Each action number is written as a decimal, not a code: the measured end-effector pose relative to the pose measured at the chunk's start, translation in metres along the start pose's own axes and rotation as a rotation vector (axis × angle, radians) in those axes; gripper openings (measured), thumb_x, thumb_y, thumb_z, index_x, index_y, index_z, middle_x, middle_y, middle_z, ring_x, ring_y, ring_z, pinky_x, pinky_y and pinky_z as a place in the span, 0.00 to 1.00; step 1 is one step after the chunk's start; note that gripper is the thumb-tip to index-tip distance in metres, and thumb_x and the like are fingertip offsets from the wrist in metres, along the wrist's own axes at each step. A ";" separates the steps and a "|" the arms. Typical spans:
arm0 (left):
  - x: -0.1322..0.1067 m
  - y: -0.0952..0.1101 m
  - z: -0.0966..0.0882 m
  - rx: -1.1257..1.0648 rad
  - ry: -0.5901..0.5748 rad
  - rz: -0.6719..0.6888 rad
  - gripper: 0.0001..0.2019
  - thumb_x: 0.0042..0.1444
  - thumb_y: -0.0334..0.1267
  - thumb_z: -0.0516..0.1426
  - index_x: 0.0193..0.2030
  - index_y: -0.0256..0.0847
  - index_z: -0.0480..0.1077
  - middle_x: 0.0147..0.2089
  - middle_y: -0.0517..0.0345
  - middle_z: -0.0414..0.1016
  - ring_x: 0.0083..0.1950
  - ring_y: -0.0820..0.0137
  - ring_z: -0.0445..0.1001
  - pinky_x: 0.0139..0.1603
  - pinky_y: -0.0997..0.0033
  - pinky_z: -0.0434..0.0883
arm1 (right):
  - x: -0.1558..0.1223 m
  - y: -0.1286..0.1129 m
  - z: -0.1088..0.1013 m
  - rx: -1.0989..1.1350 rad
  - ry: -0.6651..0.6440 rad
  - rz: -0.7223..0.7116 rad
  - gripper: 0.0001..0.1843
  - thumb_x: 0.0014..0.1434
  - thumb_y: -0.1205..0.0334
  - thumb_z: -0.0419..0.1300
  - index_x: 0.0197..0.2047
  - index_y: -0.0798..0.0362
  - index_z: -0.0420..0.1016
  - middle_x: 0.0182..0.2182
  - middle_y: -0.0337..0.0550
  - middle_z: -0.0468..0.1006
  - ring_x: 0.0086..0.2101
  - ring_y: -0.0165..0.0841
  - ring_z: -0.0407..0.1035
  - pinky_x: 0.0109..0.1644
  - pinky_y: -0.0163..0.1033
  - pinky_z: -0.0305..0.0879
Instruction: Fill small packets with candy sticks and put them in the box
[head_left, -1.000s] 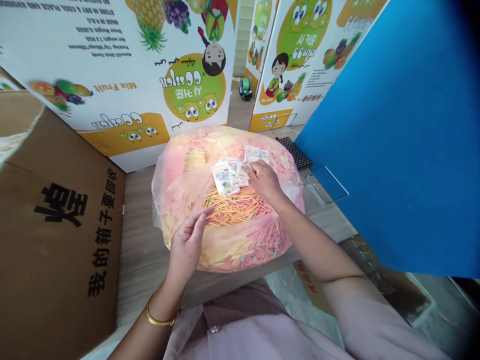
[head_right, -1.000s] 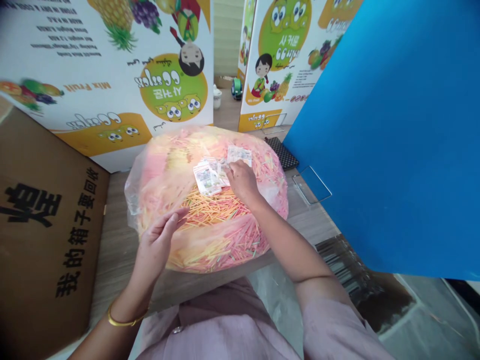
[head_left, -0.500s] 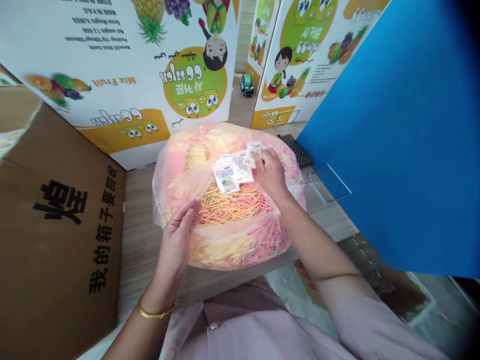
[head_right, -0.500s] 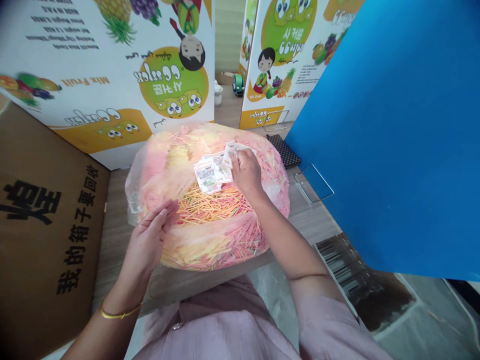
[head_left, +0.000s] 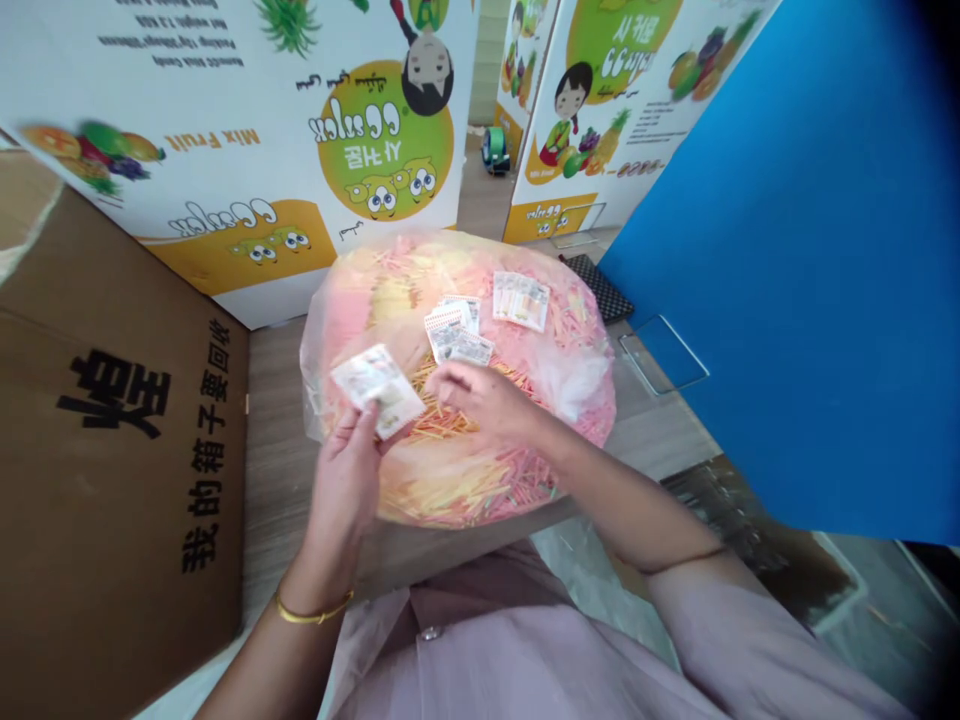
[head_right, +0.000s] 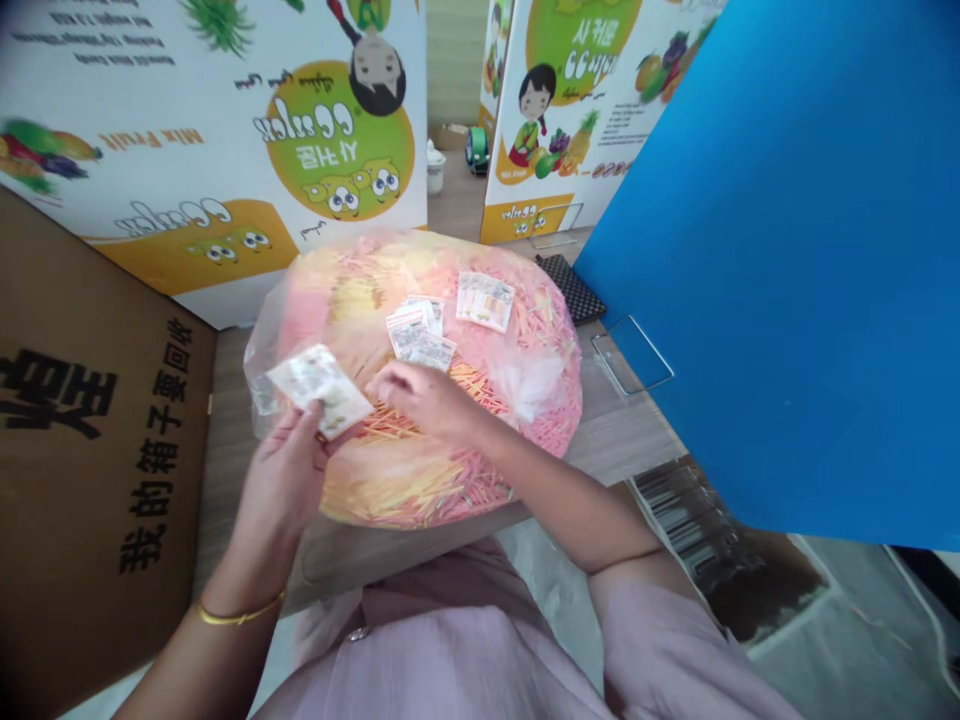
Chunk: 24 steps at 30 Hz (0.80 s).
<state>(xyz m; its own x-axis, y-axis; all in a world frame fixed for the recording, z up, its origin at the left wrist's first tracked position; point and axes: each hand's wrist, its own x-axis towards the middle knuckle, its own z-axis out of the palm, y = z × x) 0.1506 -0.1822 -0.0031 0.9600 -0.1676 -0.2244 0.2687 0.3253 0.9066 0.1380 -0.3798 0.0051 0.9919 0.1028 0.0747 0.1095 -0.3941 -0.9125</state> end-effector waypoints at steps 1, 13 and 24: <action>0.001 0.007 -0.006 -0.016 0.052 0.053 0.16 0.58 0.44 0.66 0.53 0.48 0.79 0.57 0.58 0.82 0.56 0.65 0.80 0.53 0.66 0.80 | 0.001 0.004 -0.007 -0.048 0.060 0.015 0.16 0.69 0.51 0.54 0.39 0.54 0.75 0.34 0.40 0.75 0.35 0.30 0.67 0.40 0.35 0.58; -0.001 0.023 -0.032 -0.032 0.216 0.191 0.13 0.60 0.42 0.65 0.51 0.46 0.79 0.53 0.58 0.82 0.41 0.75 0.79 0.36 0.80 0.76 | 0.038 0.015 0.033 -0.642 -0.237 -0.099 0.21 0.70 0.67 0.50 0.59 0.48 0.79 0.50 0.50 0.78 0.42 0.37 0.73 0.42 0.38 0.62; 0.008 0.012 -0.045 -0.093 0.308 0.123 0.10 0.64 0.35 0.58 0.49 0.46 0.79 0.52 0.57 0.82 0.45 0.71 0.80 0.46 0.71 0.79 | 0.076 0.002 0.040 -0.342 -0.402 -0.220 0.13 0.68 0.63 0.57 0.52 0.55 0.78 0.50 0.44 0.81 0.46 0.31 0.73 0.49 0.33 0.62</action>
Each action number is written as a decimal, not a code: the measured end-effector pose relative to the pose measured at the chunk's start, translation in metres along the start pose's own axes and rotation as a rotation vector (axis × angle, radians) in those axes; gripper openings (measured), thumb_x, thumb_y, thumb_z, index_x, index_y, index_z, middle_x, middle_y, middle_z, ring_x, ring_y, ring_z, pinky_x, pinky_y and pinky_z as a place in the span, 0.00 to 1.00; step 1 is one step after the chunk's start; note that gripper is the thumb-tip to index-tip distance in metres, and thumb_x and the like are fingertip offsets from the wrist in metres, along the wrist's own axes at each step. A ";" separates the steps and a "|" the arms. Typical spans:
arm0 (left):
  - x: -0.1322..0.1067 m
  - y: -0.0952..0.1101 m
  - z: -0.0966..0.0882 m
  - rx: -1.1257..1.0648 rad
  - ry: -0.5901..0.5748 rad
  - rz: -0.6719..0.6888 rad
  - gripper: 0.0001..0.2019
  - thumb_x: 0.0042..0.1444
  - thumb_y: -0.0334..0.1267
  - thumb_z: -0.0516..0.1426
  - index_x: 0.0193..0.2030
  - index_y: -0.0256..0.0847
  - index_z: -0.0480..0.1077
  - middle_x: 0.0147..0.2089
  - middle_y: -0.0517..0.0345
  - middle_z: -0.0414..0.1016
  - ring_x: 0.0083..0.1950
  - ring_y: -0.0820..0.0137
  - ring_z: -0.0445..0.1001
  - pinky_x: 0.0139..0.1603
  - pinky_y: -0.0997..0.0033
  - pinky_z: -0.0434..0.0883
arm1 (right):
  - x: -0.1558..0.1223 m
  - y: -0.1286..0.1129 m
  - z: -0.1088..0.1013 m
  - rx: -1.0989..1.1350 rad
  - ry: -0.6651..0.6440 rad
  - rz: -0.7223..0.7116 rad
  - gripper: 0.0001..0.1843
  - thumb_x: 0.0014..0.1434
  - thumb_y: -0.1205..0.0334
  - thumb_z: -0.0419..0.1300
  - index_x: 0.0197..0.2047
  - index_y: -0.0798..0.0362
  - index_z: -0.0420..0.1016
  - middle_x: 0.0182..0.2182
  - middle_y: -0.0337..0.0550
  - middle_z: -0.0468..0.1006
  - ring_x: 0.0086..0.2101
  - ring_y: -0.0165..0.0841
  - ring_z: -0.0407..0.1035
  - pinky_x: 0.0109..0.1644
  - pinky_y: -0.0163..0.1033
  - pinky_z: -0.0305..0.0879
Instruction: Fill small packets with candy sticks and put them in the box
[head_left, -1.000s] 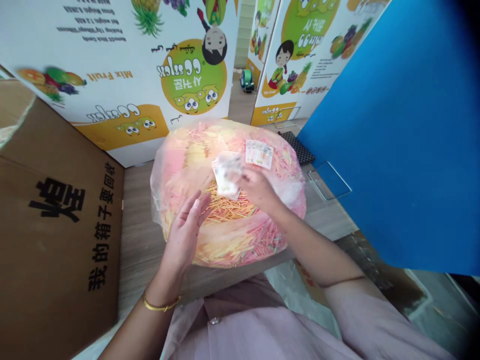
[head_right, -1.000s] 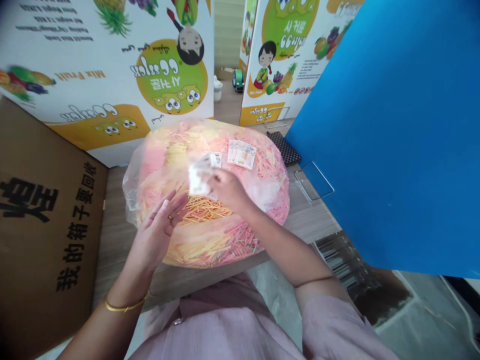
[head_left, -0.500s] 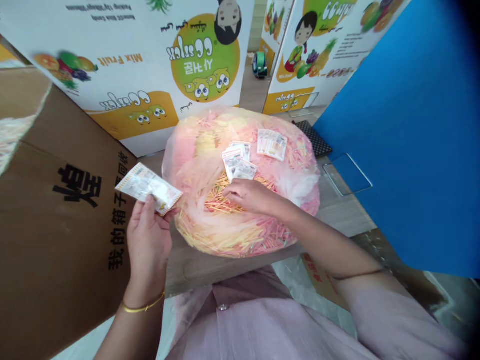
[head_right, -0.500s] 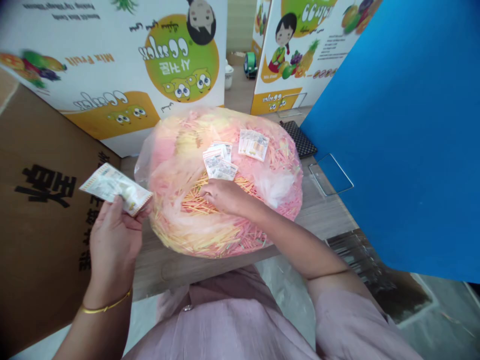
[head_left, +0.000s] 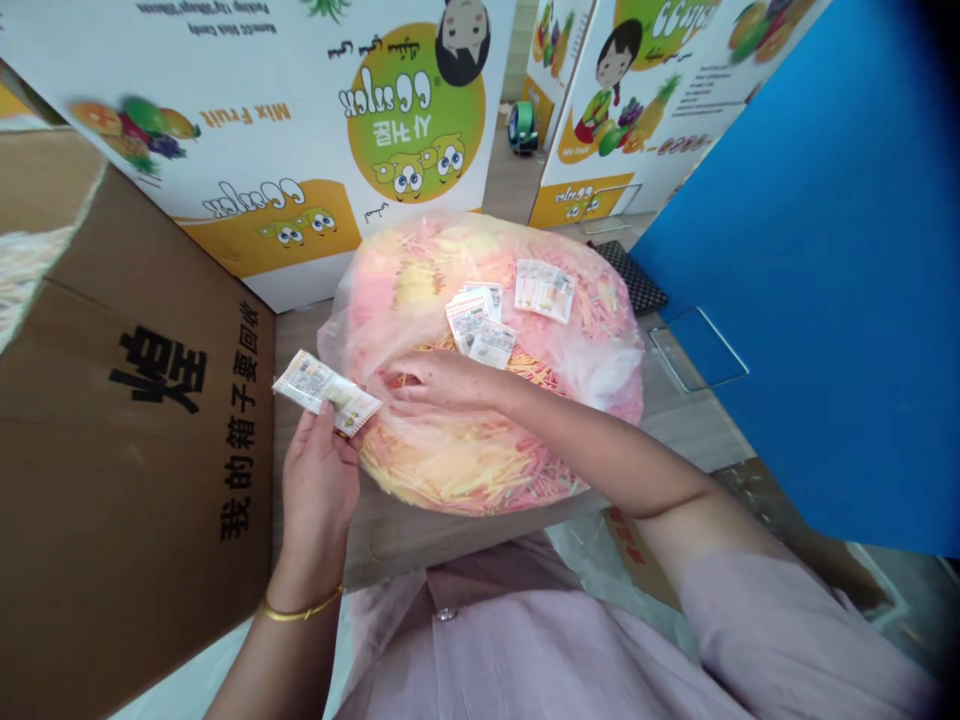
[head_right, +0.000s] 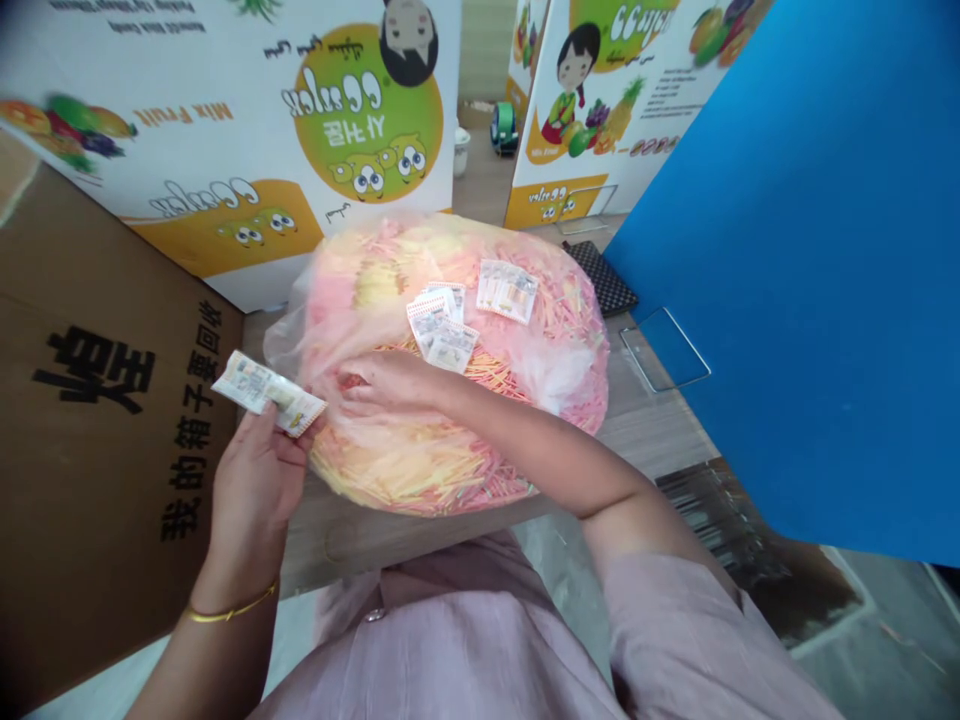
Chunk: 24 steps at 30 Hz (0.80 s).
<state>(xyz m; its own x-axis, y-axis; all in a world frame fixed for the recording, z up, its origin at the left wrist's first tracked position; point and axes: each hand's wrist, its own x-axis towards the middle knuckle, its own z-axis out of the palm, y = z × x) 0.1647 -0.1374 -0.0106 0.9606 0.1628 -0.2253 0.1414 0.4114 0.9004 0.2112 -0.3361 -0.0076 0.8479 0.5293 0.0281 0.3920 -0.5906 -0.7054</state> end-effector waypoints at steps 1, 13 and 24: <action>0.001 -0.001 -0.002 -0.002 -0.008 0.004 0.10 0.64 0.36 0.59 0.50 0.47 0.78 0.52 0.58 0.82 0.45 0.71 0.80 0.46 0.70 0.79 | -0.004 0.003 0.001 -0.026 0.046 0.068 0.12 0.69 0.63 0.56 0.50 0.55 0.78 0.48 0.44 0.81 0.44 0.31 0.73 0.47 0.33 0.61; -0.008 0.013 0.003 -0.044 -0.044 0.074 0.06 0.65 0.38 0.57 0.41 0.42 0.76 0.41 0.58 0.85 0.37 0.73 0.82 0.37 0.76 0.77 | 0.008 -0.007 0.001 -0.088 0.127 0.045 0.24 0.72 0.64 0.52 0.68 0.48 0.71 0.60 0.44 0.77 0.56 0.35 0.72 0.56 0.36 0.63; -0.008 0.022 -0.002 1.244 -0.695 0.996 0.23 0.67 0.30 0.49 0.67 0.42 0.65 0.66 0.49 0.74 0.68 0.58 0.68 0.68 0.52 0.64 | 0.020 0.001 -0.003 0.176 -0.019 -0.166 0.14 0.67 0.70 0.56 0.52 0.55 0.80 0.53 0.44 0.81 0.51 0.31 0.73 0.56 0.34 0.64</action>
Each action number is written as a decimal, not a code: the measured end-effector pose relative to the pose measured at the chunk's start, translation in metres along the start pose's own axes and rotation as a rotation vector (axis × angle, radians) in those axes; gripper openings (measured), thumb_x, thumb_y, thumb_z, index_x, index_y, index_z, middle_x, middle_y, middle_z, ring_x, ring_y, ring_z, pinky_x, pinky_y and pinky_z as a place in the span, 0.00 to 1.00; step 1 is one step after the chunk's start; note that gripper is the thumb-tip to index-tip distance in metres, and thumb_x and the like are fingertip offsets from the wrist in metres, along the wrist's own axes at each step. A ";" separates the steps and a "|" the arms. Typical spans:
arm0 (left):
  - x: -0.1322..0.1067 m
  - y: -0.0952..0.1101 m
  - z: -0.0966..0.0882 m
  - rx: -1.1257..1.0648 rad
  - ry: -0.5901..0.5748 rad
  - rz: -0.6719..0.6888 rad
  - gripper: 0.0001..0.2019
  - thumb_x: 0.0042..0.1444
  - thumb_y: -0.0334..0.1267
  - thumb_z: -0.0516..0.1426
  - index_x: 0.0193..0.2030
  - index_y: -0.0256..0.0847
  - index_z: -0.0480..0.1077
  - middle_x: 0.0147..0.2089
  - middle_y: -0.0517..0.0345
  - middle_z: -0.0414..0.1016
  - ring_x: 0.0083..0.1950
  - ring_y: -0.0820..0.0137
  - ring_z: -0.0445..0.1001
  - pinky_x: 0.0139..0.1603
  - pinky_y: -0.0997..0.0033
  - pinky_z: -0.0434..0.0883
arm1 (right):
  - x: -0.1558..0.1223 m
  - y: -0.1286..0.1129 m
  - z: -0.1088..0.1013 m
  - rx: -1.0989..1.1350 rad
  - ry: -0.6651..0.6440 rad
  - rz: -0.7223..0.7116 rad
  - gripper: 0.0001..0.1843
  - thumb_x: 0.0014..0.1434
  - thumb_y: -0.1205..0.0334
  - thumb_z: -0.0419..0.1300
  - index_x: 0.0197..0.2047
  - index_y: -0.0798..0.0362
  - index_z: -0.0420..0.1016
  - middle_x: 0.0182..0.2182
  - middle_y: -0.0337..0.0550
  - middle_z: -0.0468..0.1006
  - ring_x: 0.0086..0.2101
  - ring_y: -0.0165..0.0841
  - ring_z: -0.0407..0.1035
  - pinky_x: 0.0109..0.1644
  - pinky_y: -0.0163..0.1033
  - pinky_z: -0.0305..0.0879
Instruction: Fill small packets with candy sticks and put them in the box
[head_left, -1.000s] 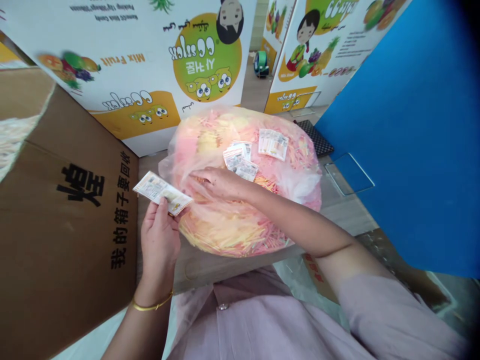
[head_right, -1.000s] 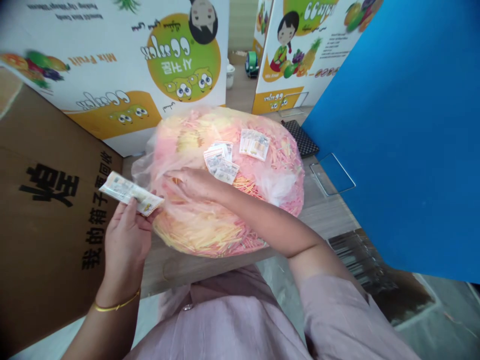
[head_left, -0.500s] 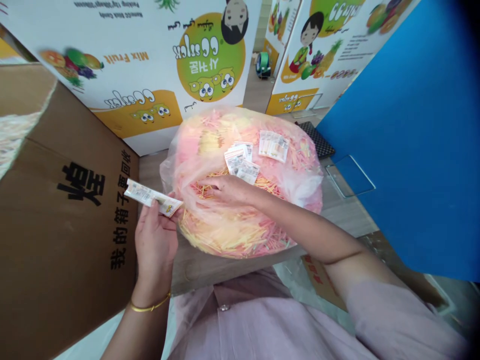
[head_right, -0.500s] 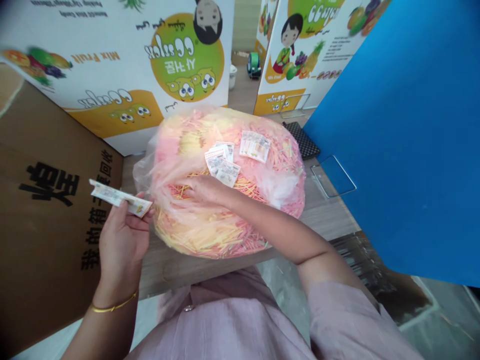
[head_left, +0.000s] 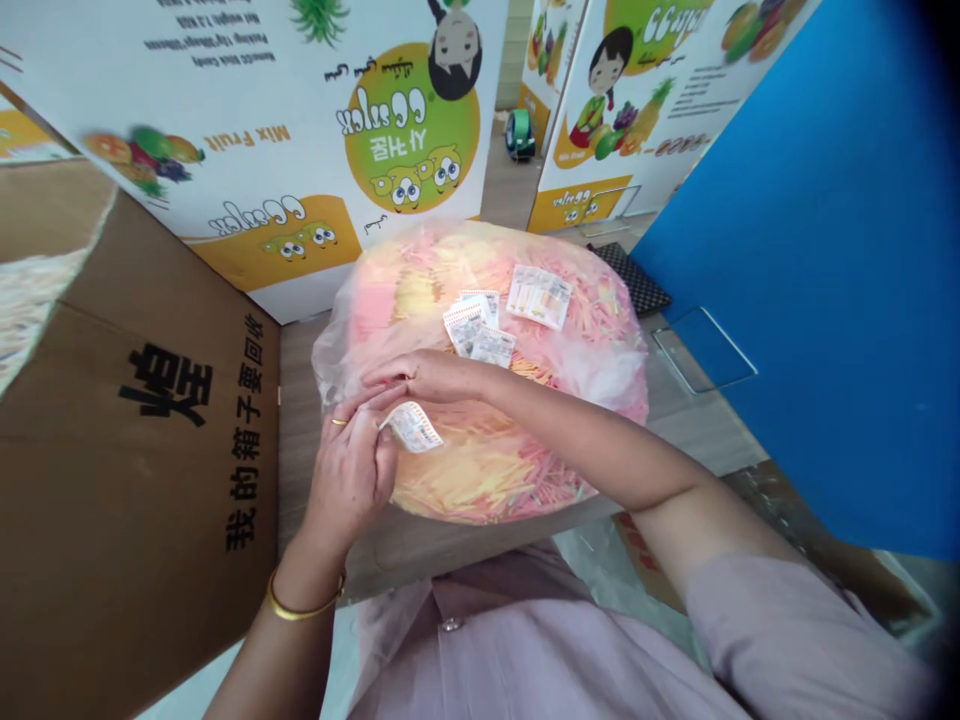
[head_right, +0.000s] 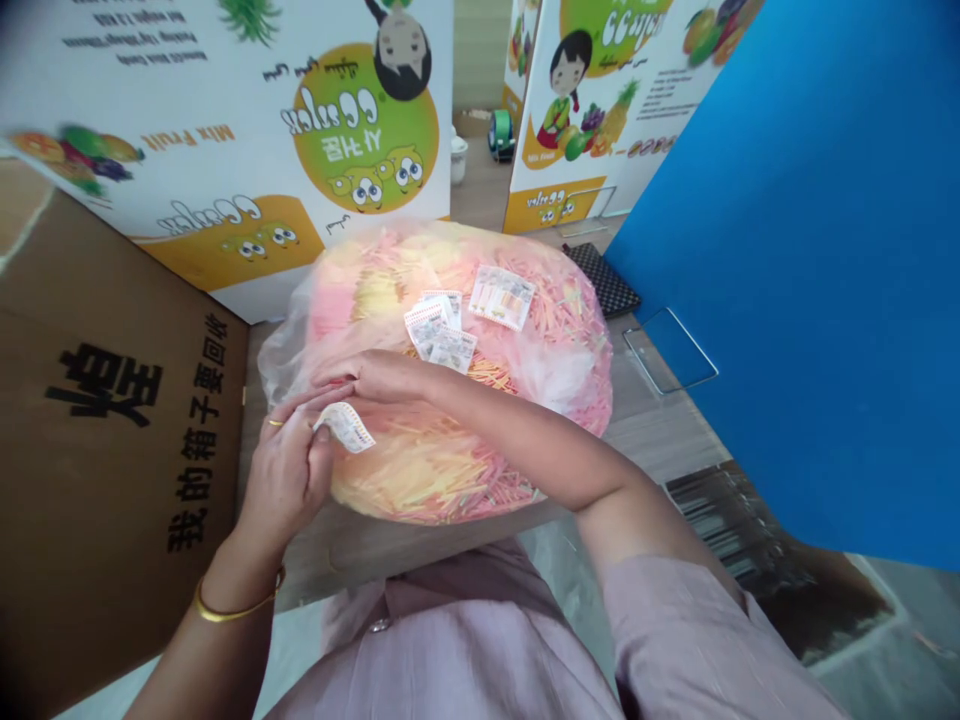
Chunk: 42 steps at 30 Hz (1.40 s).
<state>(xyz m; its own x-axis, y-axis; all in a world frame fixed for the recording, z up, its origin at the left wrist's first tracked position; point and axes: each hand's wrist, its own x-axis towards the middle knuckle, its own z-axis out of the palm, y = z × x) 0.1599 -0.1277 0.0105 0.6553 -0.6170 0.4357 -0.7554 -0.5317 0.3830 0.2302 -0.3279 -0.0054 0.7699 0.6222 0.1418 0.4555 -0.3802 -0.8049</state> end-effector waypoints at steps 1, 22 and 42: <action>0.000 -0.004 0.001 0.057 -0.019 0.008 0.23 0.67 0.30 0.48 0.67 0.41 0.64 0.66 0.48 0.74 0.68 0.58 0.68 0.66 0.52 0.64 | -0.001 0.000 0.000 -0.025 0.019 0.020 0.16 0.67 0.70 0.56 0.54 0.53 0.80 0.54 0.43 0.80 0.52 0.31 0.73 0.56 0.34 0.64; -0.015 -0.029 0.004 0.146 0.122 -0.145 0.06 0.60 0.35 0.54 0.40 0.44 0.72 0.45 0.48 0.79 0.55 0.52 0.72 0.62 0.50 0.62 | 0.004 -0.004 0.005 -0.525 0.032 0.173 0.21 0.72 0.57 0.54 0.65 0.52 0.70 0.54 0.48 0.74 0.40 0.33 0.70 0.43 0.36 0.59; 0.003 0.024 0.031 -0.190 -0.092 0.090 0.10 0.58 0.29 0.55 0.43 0.46 0.72 0.51 0.53 0.82 0.69 0.55 0.69 0.78 0.42 0.48 | -0.149 -0.026 -0.005 -0.210 -0.079 0.265 0.16 0.72 0.59 0.54 0.46 0.56 0.82 0.43 0.48 0.82 0.44 0.35 0.73 0.51 0.39 0.62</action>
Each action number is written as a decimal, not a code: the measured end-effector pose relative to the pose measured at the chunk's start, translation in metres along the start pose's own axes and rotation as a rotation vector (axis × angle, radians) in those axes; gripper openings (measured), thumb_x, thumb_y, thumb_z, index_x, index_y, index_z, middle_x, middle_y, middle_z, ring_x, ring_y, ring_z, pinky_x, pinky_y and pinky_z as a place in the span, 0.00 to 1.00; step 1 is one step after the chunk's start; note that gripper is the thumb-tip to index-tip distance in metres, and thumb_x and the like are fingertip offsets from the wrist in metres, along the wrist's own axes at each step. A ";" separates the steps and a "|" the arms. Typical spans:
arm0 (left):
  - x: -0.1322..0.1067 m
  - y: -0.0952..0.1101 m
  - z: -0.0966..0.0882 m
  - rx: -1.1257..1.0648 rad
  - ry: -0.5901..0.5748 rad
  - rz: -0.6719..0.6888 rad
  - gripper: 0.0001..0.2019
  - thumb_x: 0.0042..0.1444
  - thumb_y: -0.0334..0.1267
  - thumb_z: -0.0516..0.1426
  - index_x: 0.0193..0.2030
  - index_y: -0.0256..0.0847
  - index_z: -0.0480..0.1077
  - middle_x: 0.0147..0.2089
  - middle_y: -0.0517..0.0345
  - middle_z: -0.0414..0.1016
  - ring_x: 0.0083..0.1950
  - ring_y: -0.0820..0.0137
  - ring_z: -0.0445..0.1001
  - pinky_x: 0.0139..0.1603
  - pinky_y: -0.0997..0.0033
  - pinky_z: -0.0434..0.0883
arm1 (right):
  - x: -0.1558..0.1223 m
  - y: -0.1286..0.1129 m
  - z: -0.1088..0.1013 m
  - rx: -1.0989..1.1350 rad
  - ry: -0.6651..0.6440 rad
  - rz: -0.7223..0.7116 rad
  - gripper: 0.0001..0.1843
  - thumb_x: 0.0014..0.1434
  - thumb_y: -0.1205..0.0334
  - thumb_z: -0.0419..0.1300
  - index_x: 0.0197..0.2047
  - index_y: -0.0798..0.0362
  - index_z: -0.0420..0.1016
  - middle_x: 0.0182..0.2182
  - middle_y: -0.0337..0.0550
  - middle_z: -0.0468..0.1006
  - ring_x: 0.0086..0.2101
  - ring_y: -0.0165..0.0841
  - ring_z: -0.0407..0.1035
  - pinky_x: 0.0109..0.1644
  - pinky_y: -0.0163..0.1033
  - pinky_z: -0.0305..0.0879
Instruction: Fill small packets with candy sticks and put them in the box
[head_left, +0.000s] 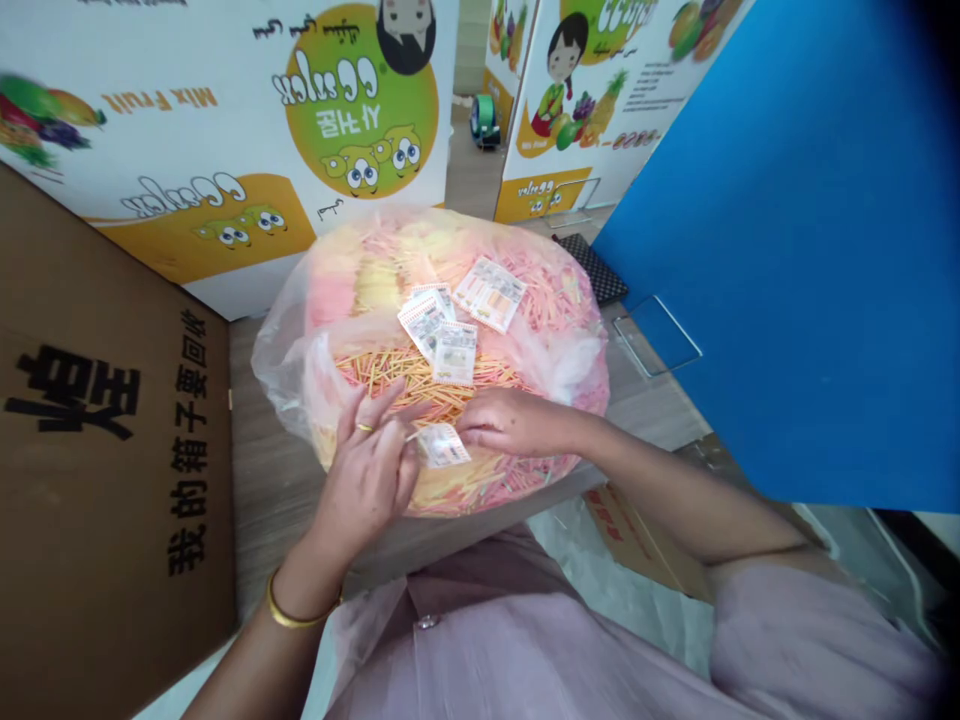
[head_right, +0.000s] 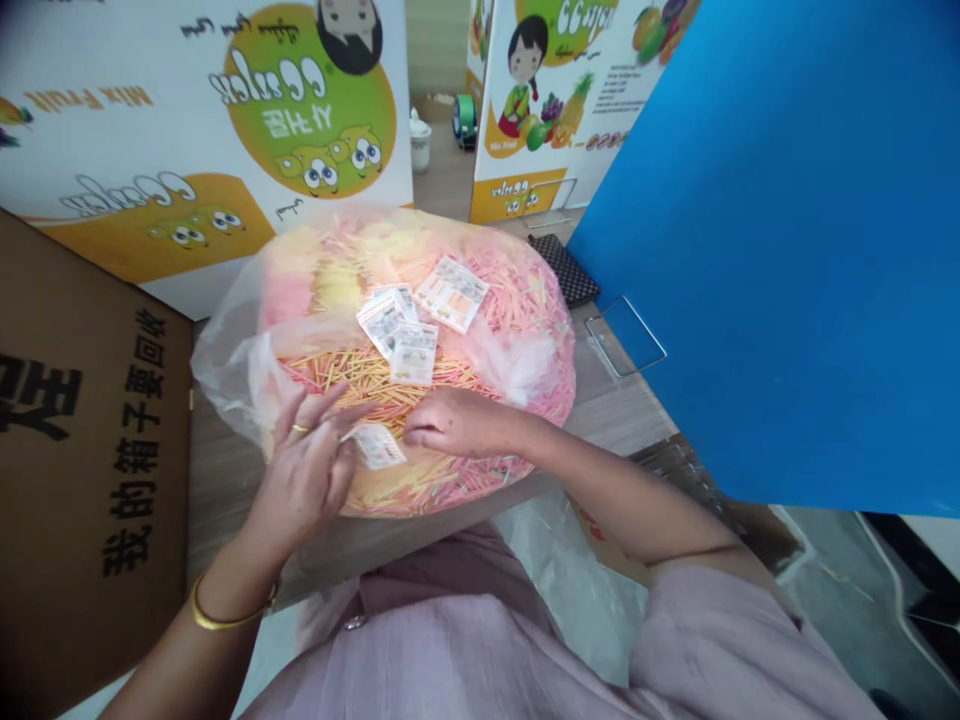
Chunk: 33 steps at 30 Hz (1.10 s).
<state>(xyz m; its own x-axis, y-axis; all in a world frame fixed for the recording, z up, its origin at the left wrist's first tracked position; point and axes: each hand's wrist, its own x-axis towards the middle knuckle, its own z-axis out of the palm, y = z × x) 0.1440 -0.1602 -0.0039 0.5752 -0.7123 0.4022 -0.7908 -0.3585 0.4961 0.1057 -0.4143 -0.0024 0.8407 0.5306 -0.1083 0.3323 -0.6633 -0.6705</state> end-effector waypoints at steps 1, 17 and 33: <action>0.003 0.003 0.004 0.009 -0.041 0.019 0.08 0.58 0.29 0.54 0.41 0.45 0.71 0.44 0.54 0.82 0.62 0.57 0.75 0.78 0.42 0.49 | -0.004 0.001 0.000 0.029 -0.031 0.005 0.15 0.72 0.59 0.55 0.47 0.56 0.82 0.43 0.48 0.83 0.44 0.34 0.73 0.50 0.38 0.62; -0.015 0.002 -0.004 -0.446 0.168 -0.570 0.12 0.65 0.46 0.55 0.32 0.44 0.71 0.32 0.56 0.75 0.43 0.62 0.76 0.52 0.62 0.73 | 0.043 0.027 -0.017 -0.228 0.097 0.330 0.16 0.73 0.63 0.51 0.45 0.56 0.82 0.45 0.47 0.83 0.41 0.32 0.72 0.40 0.35 0.53; 0.012 0.000 -0.013 -1.210 0.670 -0.919 0.08 0.56 0.37 0.67 0.43 0.44 0.79 0.53 0.55 0.82 0.53 0.65 0.80 0.47 0.68 0.84 | 0.084 -0.034 0.024 -0.477 -0.034 0.138 0.15 0.67 0.70 0.52 0.52 0.66 0.76 0.45 0.60 0.77 0.44 0.43 0.72 0.41 0.43 0.63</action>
<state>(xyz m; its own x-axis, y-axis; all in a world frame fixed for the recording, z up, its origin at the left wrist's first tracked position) 0.1532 -0.1610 0.0110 0.9626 -0.0583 -0.2644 0.2659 0.3886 0.8822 0.1546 -0.3351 -0.0060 0.8791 0.4320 -0.2015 0.3839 -0.8922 -0.2381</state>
